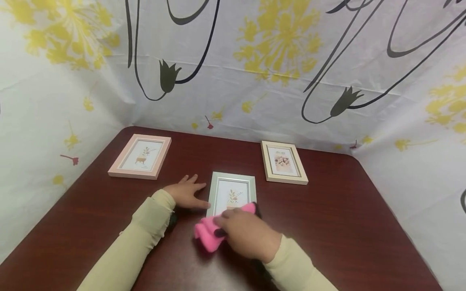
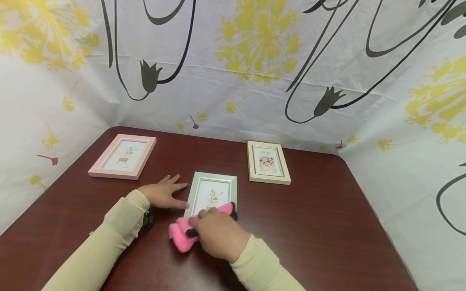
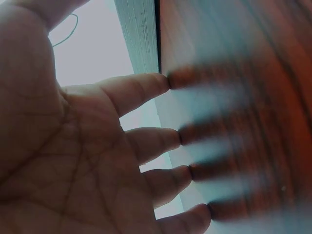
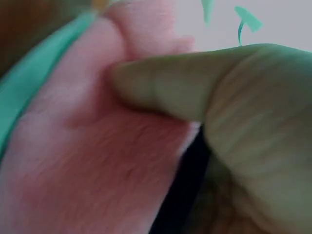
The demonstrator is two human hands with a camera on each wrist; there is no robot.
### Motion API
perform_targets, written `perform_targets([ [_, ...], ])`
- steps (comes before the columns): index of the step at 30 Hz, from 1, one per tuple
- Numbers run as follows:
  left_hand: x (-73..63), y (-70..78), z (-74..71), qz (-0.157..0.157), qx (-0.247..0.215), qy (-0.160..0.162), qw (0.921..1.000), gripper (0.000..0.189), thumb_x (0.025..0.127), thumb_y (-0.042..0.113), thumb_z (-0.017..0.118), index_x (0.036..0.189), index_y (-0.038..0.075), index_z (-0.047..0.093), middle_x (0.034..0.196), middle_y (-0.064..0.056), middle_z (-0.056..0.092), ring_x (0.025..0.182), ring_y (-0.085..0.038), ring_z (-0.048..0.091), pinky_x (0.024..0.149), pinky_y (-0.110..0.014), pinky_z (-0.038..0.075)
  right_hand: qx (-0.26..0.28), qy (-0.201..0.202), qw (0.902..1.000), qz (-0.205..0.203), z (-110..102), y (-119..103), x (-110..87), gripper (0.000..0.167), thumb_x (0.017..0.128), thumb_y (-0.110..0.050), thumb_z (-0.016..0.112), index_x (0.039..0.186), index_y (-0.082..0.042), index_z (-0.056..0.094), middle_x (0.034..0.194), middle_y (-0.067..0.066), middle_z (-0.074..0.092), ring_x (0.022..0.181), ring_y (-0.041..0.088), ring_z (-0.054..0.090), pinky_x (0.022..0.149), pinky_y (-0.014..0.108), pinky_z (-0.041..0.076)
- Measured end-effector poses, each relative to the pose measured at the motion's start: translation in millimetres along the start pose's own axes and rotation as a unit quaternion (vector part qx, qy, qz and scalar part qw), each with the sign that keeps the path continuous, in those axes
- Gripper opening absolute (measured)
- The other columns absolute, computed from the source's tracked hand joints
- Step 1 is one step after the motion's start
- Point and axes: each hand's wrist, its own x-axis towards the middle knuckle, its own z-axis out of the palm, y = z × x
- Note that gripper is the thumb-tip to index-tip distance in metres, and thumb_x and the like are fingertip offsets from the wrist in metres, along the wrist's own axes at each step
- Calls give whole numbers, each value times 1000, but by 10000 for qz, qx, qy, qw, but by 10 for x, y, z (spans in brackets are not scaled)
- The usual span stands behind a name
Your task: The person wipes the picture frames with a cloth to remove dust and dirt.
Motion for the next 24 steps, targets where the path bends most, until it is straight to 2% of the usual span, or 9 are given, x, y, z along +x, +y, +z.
perform_targets([
  [3,1,10,-1,-54,6,3,10000,89,84,63,65,152,9,42,160,-28,17,145,-53,9,111,-67,19,-127,-45,9996,-238,13,-91,21,36,88,-13,72,122,-23,70,110,-3,67,101,17,61,85,28,52],
  [7,-3,14,-6,-46,-37,-2,10000,88,85,62,65,152,9,42,160,-28,16,145,-53,9,111,-67,19,180,-218,9996,-59,-20,-20,-3,36,87,-11,73,121,-22,71,107,-3,67,96,15,62,82,27,52],
  [10,-4,20,-9,-3,-77,-17,10000,88,85,61,65,152,8,41,160,-28,15,145,-53,8,111,-66,18,515,-340,9979,215,-65,91,-47,31,86,-8,72,115,-20,74,97,-3,66,82,12,61,76,28,52],
  [12,-3,21,-9,14,-85,-18,10000,88,86,60,65,152,8,41,160,-28,15,145,-53,7,112,-66,18,618,-370,9966,394,-91,153,-76,24,85,-6,70,105,-18,74,87,-4,63,72,12,57,70,28,51],
  [14,-1,19,-5,31,-85,-15,10000,88,86,60,65,152,8,41,160,-28,15,145,-53,7,112,-66,18,661,-393,9956,535,-104,185,-95,19,84,-3,70,97,-17,73,78,-5,58,67,11,52,66,28,48],
  [16,3,15,1,32,-72,-9,10000,88,85,61,65,152,8,41,160,-28,15,145,-53,7,111,-66,18,578,-407,9961,529,-104,176,-97,18,84,-4,70,96,-17,72,77,-5,56,66,11,52,66,28,48],
  [18,5,11,8,20,-50,-7,10000,89,85,61,65,152,8,41,160,-28,15,145,-53,7,111,-66,18,463,-369,9976,354,-84,135,-79,21,85,-5,71,101,-18,73,80,-5,58,69,12,54,68,28,49],
  [22,7,14,17,-40,-11,16,10000,90,84,63,64,152,9,41,160,-27,16,145,-52,8,111,-66,19,189,-165,9995,-215,-25,6,-16,36,86,-9,72,120,-20,71,102,-3,66,91,15,62,81,27,52],
  [24,11,17,19,-69,3,20,10000,90,84,64,64,152,10,41,161,-26,16,146,-52,8,111,-66,19,160,-93,9992,-348,-6,-33,1,40,87,-10,73,126,-21,69,111,-3,67,101,16,62,86,26,51],
])
